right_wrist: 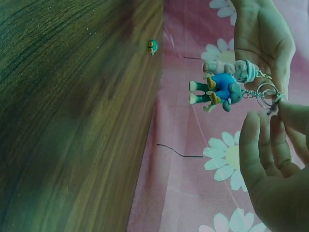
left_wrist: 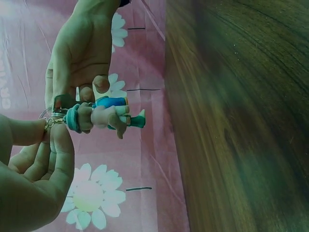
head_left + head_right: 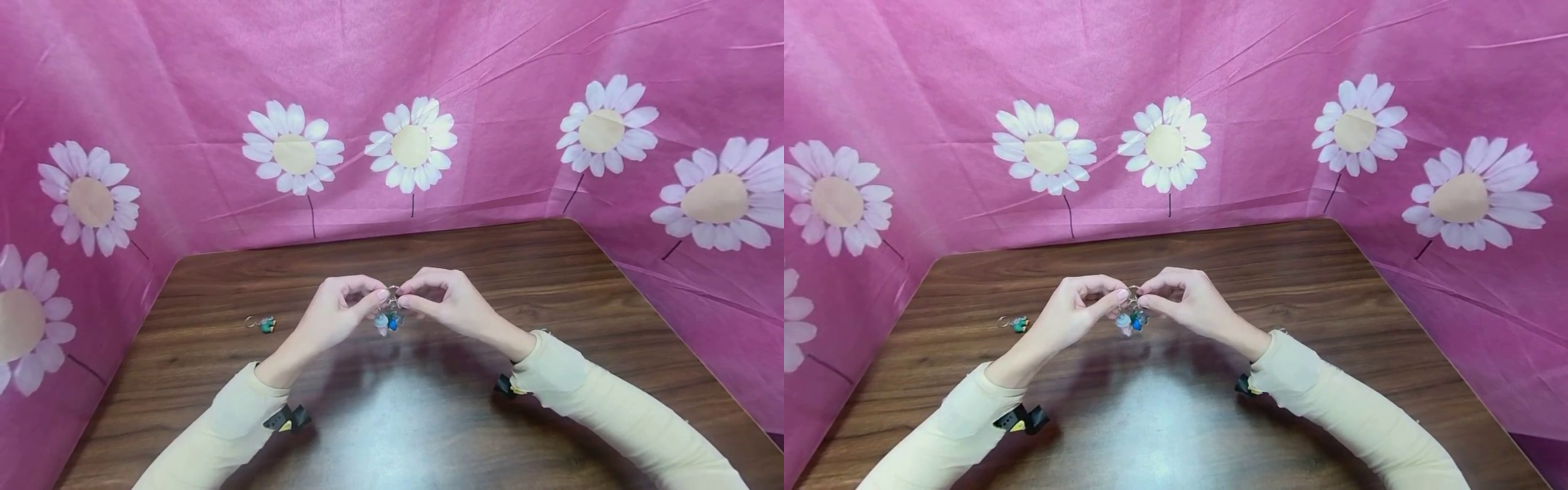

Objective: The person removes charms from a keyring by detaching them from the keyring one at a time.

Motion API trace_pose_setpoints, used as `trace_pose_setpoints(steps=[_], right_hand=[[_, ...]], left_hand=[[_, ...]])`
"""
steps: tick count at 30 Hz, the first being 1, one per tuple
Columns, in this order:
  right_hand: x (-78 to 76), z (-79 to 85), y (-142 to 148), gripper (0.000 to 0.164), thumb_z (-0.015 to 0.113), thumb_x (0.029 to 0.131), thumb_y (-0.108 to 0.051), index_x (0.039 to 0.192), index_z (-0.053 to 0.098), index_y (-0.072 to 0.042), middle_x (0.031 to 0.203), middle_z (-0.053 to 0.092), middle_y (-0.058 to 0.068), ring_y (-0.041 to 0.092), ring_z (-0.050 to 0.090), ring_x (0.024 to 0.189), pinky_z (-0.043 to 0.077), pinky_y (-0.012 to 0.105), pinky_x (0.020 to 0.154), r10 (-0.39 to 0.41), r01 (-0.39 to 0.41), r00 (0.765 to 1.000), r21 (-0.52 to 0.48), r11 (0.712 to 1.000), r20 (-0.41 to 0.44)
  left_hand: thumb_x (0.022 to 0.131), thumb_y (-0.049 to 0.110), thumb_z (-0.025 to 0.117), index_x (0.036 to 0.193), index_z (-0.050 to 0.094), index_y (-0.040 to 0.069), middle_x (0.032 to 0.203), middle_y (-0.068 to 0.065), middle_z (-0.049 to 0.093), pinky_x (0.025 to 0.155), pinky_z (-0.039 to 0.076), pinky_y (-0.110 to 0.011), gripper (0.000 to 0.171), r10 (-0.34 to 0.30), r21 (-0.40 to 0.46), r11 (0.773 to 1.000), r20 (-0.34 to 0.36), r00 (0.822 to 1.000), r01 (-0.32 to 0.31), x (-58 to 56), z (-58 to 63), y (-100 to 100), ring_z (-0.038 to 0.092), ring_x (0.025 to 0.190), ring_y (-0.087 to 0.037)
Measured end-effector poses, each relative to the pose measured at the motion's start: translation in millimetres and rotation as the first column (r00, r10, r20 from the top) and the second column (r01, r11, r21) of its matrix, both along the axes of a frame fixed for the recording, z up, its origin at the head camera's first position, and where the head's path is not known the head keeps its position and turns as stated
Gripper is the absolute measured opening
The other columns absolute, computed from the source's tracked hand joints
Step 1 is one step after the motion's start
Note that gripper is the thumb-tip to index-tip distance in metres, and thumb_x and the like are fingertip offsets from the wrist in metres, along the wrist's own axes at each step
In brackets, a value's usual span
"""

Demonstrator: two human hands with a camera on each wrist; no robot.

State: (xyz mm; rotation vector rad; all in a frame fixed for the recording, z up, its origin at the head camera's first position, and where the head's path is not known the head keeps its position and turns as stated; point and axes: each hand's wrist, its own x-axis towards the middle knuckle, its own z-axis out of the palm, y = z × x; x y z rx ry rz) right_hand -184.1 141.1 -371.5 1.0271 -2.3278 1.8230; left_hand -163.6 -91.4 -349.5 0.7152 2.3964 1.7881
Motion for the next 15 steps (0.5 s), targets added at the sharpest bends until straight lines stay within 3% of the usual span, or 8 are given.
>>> trace_pose_setpoints(steps=[7,12,15], right_hand=[[1.3,0.3,-1.0,0.007,0.073,0.093,-0.003,0.1,0.074,-0.006,0.089,0.07,0.01,0.026,0.068,0.075,0.062,0.04,0.063,-0.008,0.008,1.0,-0.006,1.0,0.01],[2.0,2.1,-2.6,0.006,0.07,0.095,-0.001,0.101,0.07,-0.003,0.085,0.07,0.012,0.031,0.068,0.072,0.062,0.041,0.063,-0.017,0.017,0.999,-0.004,1.0,0.043],[2.4,2.6,-3.3,0.005,0.07,0.095,-0.002,0.1,0.07,-0.003,0.083,0.069,0.008,0.027,0.067,0.07,0.061,0.042,0.062,-0.026,0.026,1.0,0.014,1.0,-0.011]], left_hand=[[0.097,0.014,0.071,0.101,0.078,0.006,0.086,-0.006,0.076,0.074,0.061,-0.046,0.012,-0.011,-0.017,1.0,0.019,1.0,0.011,-0.1,2.4,-1.6,0.072,0.076,-0.02],[0.094,0.018,0.075,0.101,0.08,0.01,0.085,-0.004,0.077,0.068,0.061,-0.036,0.011,0.023,-0.073,0.997,0.02,1.0,-0.022,-0.7,0.4,-3.5,0.073,0.073,-0.018],[0.094,0.019,0.075,0.101,0.08,0.011,0.083,-0.002,0.077,0.066,0.06,-0.033,0.011,0.03,-0.102,0.994,-0.012,0.999,-0.031,-1.0,-1.2,-3.5,0.073,0.072,-0.018]])
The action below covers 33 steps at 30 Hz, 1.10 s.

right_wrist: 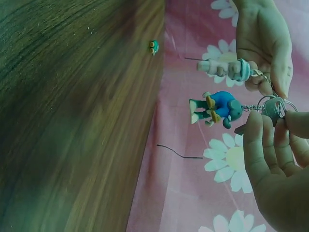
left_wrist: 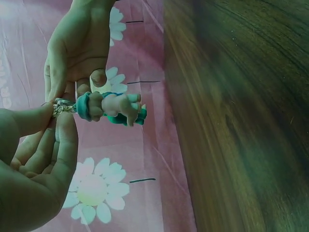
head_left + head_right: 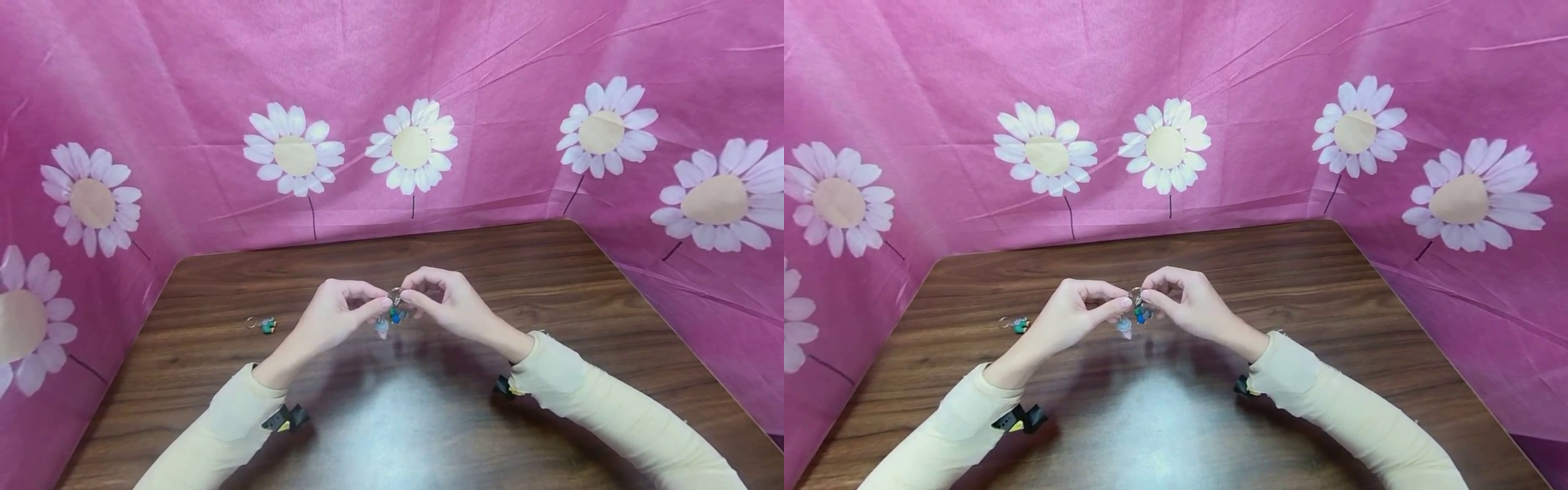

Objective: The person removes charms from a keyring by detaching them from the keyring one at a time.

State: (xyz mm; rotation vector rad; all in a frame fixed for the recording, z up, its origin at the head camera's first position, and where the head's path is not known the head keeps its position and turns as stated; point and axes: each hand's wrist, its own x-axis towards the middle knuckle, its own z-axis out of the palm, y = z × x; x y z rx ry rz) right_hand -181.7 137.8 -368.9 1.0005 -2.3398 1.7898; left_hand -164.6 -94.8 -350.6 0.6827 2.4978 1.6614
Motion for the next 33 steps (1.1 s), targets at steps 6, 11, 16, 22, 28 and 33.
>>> trace_pose_setpoints(steps=[6,11,16,22,28,33], right_hand=[[-2.7,1.5,1.8,0.01,0.074,0.092,-0.002,0.095,0.071,-0.011,0.083,0.066,-0.005,0.012,0.062,0.07,0.056,0.032,0.055,-0.006,0.05,0.951,0.135,0.99,-0.309],[-4.5,5.0,3.8,0.011,0.073,0.093,-0.005,0.094,0.068,-0.014,0.082,0.06,-0.009,0.004,0.053,0.064,0.048,0.024,0.05,0.052,0.077,0.873,0.243,0.967,-0.484],[-4.4,5.3,3.1,0.01,0.073,0.093,-0.005,0.099,0.069,-0.013,0.087,0.065,-0.006,0.008,0.06,0.072,0.054,0.028,0.055,0.035,0.036,0.931,0.187,0.982,-0.362],[-3.3,0.0,1.2,0.011,0.074,0.093,-0.006,0.103,0.073,-0.011,0.095,0.073,0.001,0.018,0.069,0.088,0.059,0.036,0.078,0.049,-0.042,0.994,0.075,0.996,-0.099],[-2.7,-2.9,0.4,0.01,0.071,0.095,-0.004,0.104,0.073,-0.007,0.094,0.072,0.005,0.022,0.069,0.084,0.061,0.044,0.075,0.062,-0.063,0.997,0.005,0.998,0.034],[-3.6,-3.1,1.1,0.009,0.069,0.096,-0.003,0.104,0.071,-0.008,0.093,0.07,0.008,0.024,0.067,0.084,0.061,0.048,0.075,0.079,-0.078,0.995,-0.031,0.996,0.06]], left_hand=[[0.094,0.021,0.075,0.098,0.08,0.014,0.08,0.004,0.075,0.065,0.058,-0.032,0.009,-0.008,-0.057,0.998,-0.096,0.995,0.002,0.9,-0.3,0.6,0.072,0.071,-0.015],[0.095,0.022,0.075,0.097,0.08,0.016,0.083,0.013,0.074,0.062,0.056,-0.027,0.008,-0.007,-0.127,0.992,-0.188,0.982,-0.018,1.0,-1.2,1.2,0.07,0.069,-0.011],[0.095,0.019,0.074,0.097,0.078,0.015,0.081,0.01,0.074,0.061,0.057,-0.03,0.007,-0.002,-0.057,0.998,-0.172,0.985,-0.008,2.5,0.4,1.3,0.07,0.066,-0.01],[0.095,0.015,0.073,0.098,0.077,0.007,0.085,-0.001,0.076,0.069,0.062,-0.04,0.01,0.015,0.068,0.998,-0.082,0.997,-0.009,2.2,0.7,1.3,0.072,0.072,-0.015],[0.096,0.014,0.073,0.1,0.077,0.004,0.087,-0.003,0.076,0.071,0.062,-0.042,0.012,0.02,0.099,0.995,-0.026,0.999,-0.017,1.9,1.4,0.3,0.073,0.074,-0.018],[0.095,0.014,0.074,0.103,0.077,0.004,0.086,-0.003,0.077,0.07,0.061,-0.034,0.013,0.0,0.079,0.997,-0.002,1.0,0.0,1.3,1.5,-1.6,0.074,0.074,-0.019]])
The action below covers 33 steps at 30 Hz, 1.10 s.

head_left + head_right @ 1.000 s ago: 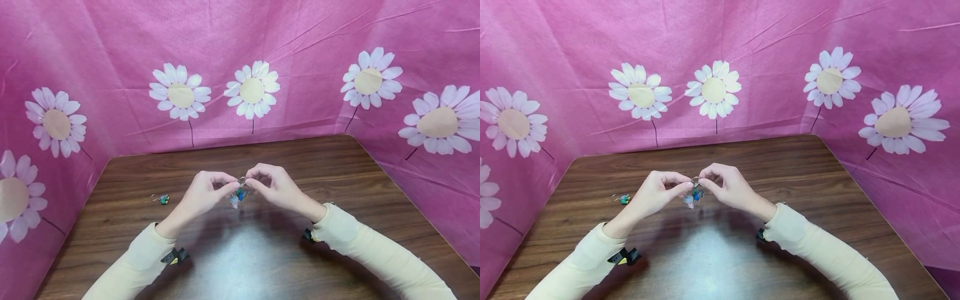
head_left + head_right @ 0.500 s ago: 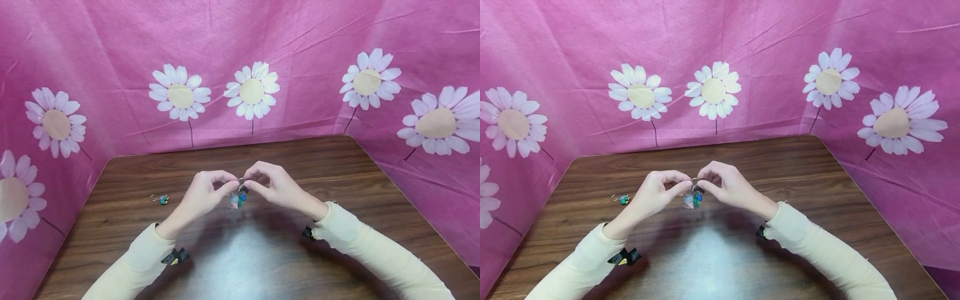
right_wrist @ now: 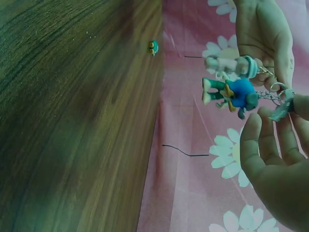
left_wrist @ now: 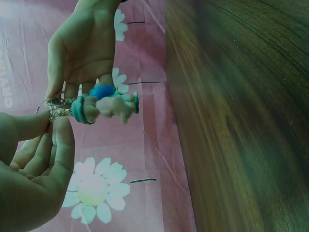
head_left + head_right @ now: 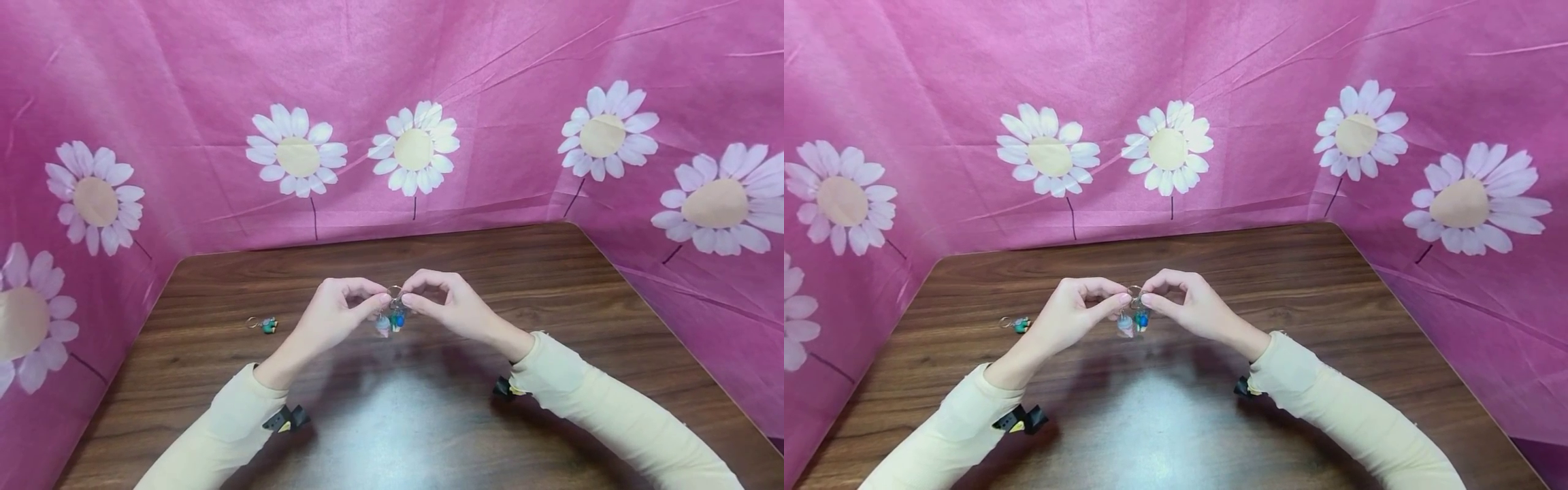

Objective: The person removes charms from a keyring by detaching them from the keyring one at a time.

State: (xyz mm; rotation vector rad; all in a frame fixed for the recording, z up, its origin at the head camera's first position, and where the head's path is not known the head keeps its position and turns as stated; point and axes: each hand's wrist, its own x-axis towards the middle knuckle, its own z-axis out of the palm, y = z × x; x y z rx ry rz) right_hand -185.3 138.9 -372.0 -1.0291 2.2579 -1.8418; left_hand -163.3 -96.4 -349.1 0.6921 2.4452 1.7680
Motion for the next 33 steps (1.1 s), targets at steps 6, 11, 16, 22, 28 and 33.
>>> trace_pose_setpoints(steps=[6,11,16,22,28,33], right_hand=[[0.5,0.3,0,0.009,0.065,0.098,0.0,0.103,0.069,-0.006,0.094,0.067,0.01,0.025,0.065,0.084,0.061,0.047,0.075,0.044,-0.044,0.999,-0.029,0.999,-0.015],[1.0,1.2,0,0.009,0.062,0.099,0.002,0.105,0.067,-0.003,0.093,0.066,0.011,0.025,0.066,0.081,0.061,0.05,0.072,0.047,-0.048,0.999,-0.037,0.998,-0.027],[0.2,1.2,1,0.008,0.062,0.099,0.001,0.104,0.067,-0.003,0.09,0.067,0.009,0.033,0.065,0.078,0.06,0.049,0.071,0.013,-0.014,0.999,-0.015,1.0,-0.034],[0.2,2.9,2,0.007,0.065,0.098,-0.002,0.103,0.069,-0.006,0.093,0.068,0.008,0.024,0.067,0.084,0.062,0.044,0.075,0.033,-0.033,0.999,0.006,0.999,-0.038],[0.2,9.5,6,0.004,0.07,0.097,-0.01,0.099,0.072,-0.008,0.092,0.069,-0.002,0.018,0.066,0.082,0.057,0.034,0.065,0.036,-0.015,0.988,0.141,0.99,-0.153],[-0.5,18.0,8,0.004,0.071,0.097,-0.017,0.099,0.073,-0.014,0.09,0.07,-0.009,0.012,0.062,0.077,0.044,0.028,0.048,0.054,0.004,0.977,0.27,0.963,-0.205]], left_hand=[[0.092,0.016,0.077,0.103,0.077,0.005,0.086,-0.004,0.077,0.069,0.059,-0.029,0.015,-0.029,-0.037,0.999,0.002,1.0,0.029,0.5,-2.0,0,0.074,0.073,-0.017],[0.091,0.016,0.079,0.102,0.077,0.007,0.086,-0.002,0.077,0.07,0.059,-0.031,0.014,-0.056,-0.057,0.997,-0.006,0.998,0.056,0.0,-3.6,-1,0.074,0.073,-0.017],[0.092,0.014,0.077,0.105,0.076,0.006,0.088,-0.007,0.077,0.071,0.061,-0.044,0.015,-0.086,-0.031,0.996,0.022,0.996,0.087,-0.1,-5.2,-2,0.074,0.073,-0.029],[0.095,0.015,0.073,0.105,0.077,0.01,0.079,-0.002,0.076,0.07,0.059,-0.031,0.012,-0.049,-0.056,0.997,-0.017,0.999,0.048,0.4,-4.5,-3,0.074,0.074,-0.025],[0.097,0.018,0.072,0.106,0.077,0.011,0.072,-0.003,0.073,0.067,0.056,-0.029,0.013,-0.052,-0.077,0.996,-0.025,0.998,0.05,1.7,-1.6,-2,0.071,0.067,-0.017],[0.096,0.02,0.074,0.106,0.078,0.014,0.073,0.001,0.074,0.068,0.056,-0.029,0.013,-0.042,-0.102,0.994,-0.049,0.998,0.037,1.7,-1.5,-2,0.071,0.068,-0.014]])
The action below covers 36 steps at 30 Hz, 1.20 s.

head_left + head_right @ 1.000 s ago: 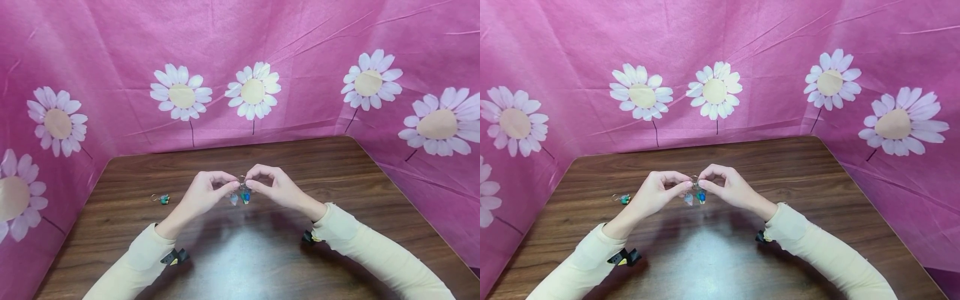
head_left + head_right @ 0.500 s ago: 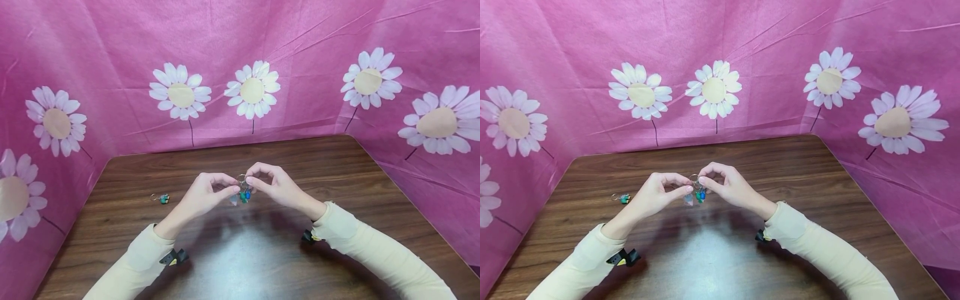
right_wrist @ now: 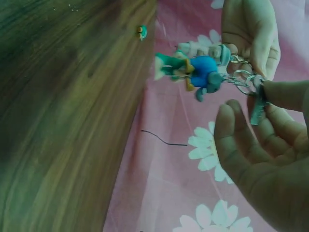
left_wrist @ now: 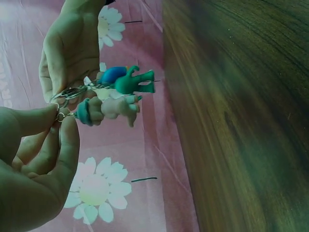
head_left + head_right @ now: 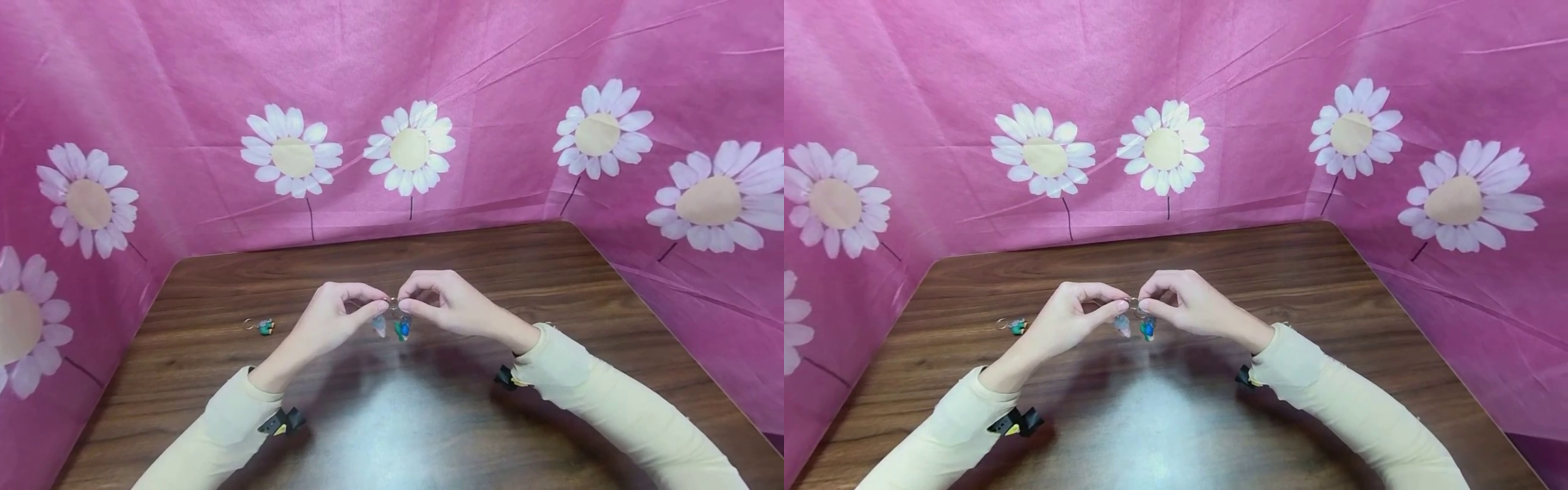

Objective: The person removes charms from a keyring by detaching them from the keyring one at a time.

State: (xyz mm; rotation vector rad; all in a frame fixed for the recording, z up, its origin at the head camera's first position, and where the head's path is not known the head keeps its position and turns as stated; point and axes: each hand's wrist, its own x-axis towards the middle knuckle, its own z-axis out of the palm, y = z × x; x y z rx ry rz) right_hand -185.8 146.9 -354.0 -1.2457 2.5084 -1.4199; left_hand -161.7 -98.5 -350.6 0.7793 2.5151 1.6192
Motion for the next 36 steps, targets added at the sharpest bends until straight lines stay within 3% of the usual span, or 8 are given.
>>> trace_pose_setpoints(steps=[5,9,11,14,20,25,30,36], right_hand=[[-0.3,1.6,-1,0.004,0.07,0.098,-0.018,0.099,0.073,-0.015,0.09,0.07,-0.009,0.017,0.056,0.067,0.043,0.025,0.047,-0.02,0.02,1.0,0.031,0.999,0.012],[-1.3,-1.8,-4,0.005,0.067,0.1,-0.015,0.1,0.07,-0.011,0.092,0.07,-0.001,0.026,0.065,0.075,0.058,0.035,0.063,-0.006,0.013,0.988,-0.042,0.999,0.156],[-1.4,-3.6,-5,0.006,0.065,0.1,-0.013,0.1,0.069,-0.007,0.094,0.069,0.005,0.031,0.068,0.082,0.061,0.044,0.073,0.021,0.004,0.968,-0.096,0.995,0.251],[-1.2,-6.3,-5,0.009,0.063,0.101,-0.01,0.102,0.068,-0.003,0.098,0.069,0.011,0.03,0.069,0.086,0.06,0.05,0.076,0.05,0.008,0.932,-0.159,0.987,0.358],[-2.5,-9.6,-5,0.016,0.061,0.102,-0.009,0.107,0.066,0.005,0.094,0.067,0.018,0.024,0.07,0.08,0.06,0.054,0.076,0.078,0.047,0.871,-0.241,0.969,0.484],[-4.5,-9.7,-4,0.019,0.065,0.099,-0.011,0.106,0.067,0.006,0.092,0.069,0.016,0.023,0.07,0.079,0.061,0.049,0.075,0.068,0.08,0.816,-0.228,0.97,0.574],[-5.1,-9.4,-4,0.02,0.065,0.099,-0.012,0.106,0.067,0.007,0.095,0.07,0.014,0.022,0.069,0.08,0.062,0.045,0.075,0.084,0.059,0.786,-0.209,0.976,0.612],[-4.0,-10.5,-6,0.022,0.064,0.101,-0.013,0.107,0.067,0.008,0.095,0.07,0.015,0.021,0.068,0.082,0.058,0.057,0.081,0.12,0.01,0.763,-0.197,0.98,0.635]], left_hand=[[0.092,0.021,0.078,0.105,0.079,0.014,0.082,0.006,0.076,0.066,0.058,-0.03,0.015,0.008,-0.019,1.0,-0.04,0.999,-0.009,-0.2,1.0,0,0.072,0.071,-0.012],[0.087,0.018,0.082,0.103,0.079,0.013,0.087,0.007,0.076,0.07,0.06,-0.032,0.017,0.009,-0.005,1.0,-0.036,0.999,-0.009,-0.5,2.5,-1,0.073,0.074,-0.014],[0.087,0.018,0.082,0.103,0.079,0.012,0.088,0.006,0.076,0.07,0.061,-0.033,0.017,0.013,-0.001,1.0,-0.025,1.0,-0.013,-0.9,2.3,-1,0.073,0.074,-0.014],[0.089,0.018,0.081,0.103,0.08,0.013,0.09,0.006,0.076,0.068,0.061,-0.032,0.015,0.027,-0.008,1.0,-0.018,0.999,-0.027,-1.5,1.5,-2,0.073,0.074,-0.014],[0.091,0.019,0.079,0.102,0.08,0.013,0.089,0.007,0.076,0.07,0.06,-0.033,0.012,0.028,-0.033,0.999,-0.02,0.999,-0.028,-2.1,-1.4,-2,0.072,0.078,-0.012],[0.091,0.02,0.078,0.101,0.079,0.013,0.086,0.009,0.075,0.077,0.057,-0.032,0.012,0.017,-0.069,0.997,-0.001,1.0,-0.017,-2.5,-0.9,-1,0.071,0.083,-0.01],[0.092,0.018,0.077,0.102,0.08,0.012,0.088,0.008,0.076,0.075,0.058,-0.029,0.012,0.004,-0.054,0.999,0.02,1.0,-0.003,-3.9,-0.5,0,0.072,0.084,-0.01],[0.092,0.019,0.077,0.104,0.081,0.013,0.091,0.008,0.077,0.074,0.058,-0.028,0.014,0.0,-0.057,0.998,0.008,1.0,0.0,-4.3,-1.1,1,0.072,0.085,-0.009]])
